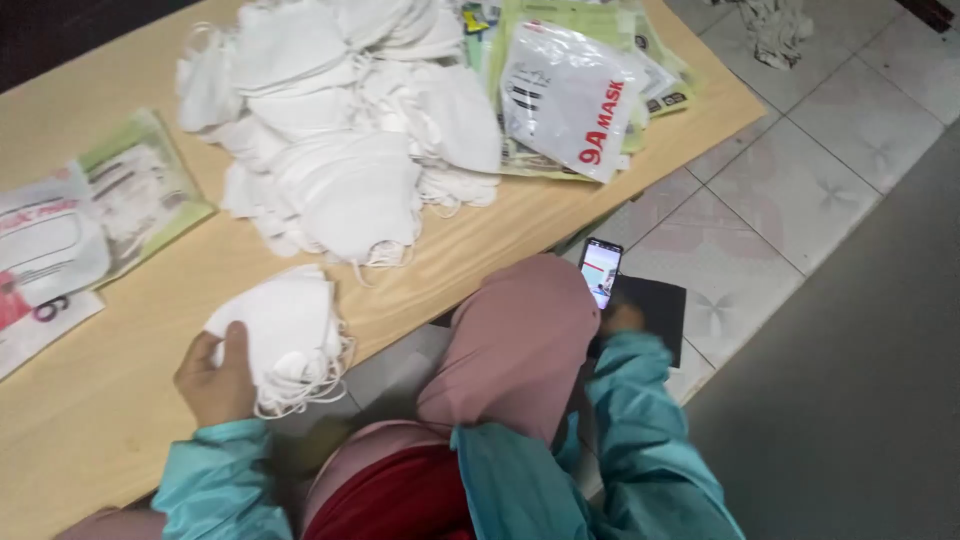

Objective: The person is sorting through a large pile of white face masks, picking them up one by one and stacking them neatly on a wooden table.

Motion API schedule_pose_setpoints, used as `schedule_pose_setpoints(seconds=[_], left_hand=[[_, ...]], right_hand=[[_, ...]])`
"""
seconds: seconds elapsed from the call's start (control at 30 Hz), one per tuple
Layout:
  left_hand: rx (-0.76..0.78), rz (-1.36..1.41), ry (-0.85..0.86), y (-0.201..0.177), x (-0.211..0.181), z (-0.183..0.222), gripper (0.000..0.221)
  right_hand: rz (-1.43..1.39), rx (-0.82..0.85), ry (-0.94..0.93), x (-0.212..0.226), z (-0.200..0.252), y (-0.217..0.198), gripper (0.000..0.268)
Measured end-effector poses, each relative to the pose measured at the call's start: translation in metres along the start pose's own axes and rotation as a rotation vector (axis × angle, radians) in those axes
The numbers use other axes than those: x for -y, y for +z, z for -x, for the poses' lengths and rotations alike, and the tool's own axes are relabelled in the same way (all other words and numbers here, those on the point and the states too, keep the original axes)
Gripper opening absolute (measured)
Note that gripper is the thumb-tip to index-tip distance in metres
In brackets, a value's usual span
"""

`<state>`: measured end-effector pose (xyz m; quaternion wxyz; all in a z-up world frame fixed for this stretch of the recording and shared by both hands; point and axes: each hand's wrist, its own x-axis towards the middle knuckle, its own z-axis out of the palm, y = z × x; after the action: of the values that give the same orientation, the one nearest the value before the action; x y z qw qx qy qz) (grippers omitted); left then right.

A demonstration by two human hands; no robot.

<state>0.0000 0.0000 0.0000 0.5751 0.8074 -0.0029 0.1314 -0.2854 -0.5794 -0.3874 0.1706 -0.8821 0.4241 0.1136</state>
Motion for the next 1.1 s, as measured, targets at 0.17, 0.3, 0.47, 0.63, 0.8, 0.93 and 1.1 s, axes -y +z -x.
schedule_pose_setpoints(seconds=[0.17, 0.3, 0.47, 0.63, 0.8, 0.93, 1.1], left_hand=[[0.114, -0.028, 0.085, -0.013, 0.027, -0.006, 0.014], [0.086, -0.123, 0.055, -0.013, 0.019, -0.004, 0.019], [0.096, -0.134, 0.082, -0.012, 0.018, -0.001, 0.018], [0.094, -0.124, 0.019, -0.010, 0.010, 0.000, 0.019], [0.102, -0.120, 0.048, -0.009, 0.007, 0.001, 0.019], [0.125, -0.126, 0.046, -0.013, 0.008, 0.001, 0.017], [0.088, -0.219, 0.060, -0.013, 0.016, -0.001, 0.019]], right_hand=[[-0.101, 0.048, 0.104, 0.052, 0.070, -0.097, 0.047], [-0.196, 0.073, 0.193, 0.069, 0.075, -0.117, 0.051], [-0.308, 0.076, 0.264, 0.083, 0.036, -0.121, 0.063], [-0.386, 0.106, 0.313, 0.064, -0.004, -0.062, 0.077], [-0.232, -0.069, 0.408, 0.062, 0.011, -0.042, 0.122], [-0.350, 0.028, 0.479, 0.104, 0.031, -0.060, 0.135], [-0.310, 0.076, 0.554, 0.126, 0.035, -0.076, 0.130]])
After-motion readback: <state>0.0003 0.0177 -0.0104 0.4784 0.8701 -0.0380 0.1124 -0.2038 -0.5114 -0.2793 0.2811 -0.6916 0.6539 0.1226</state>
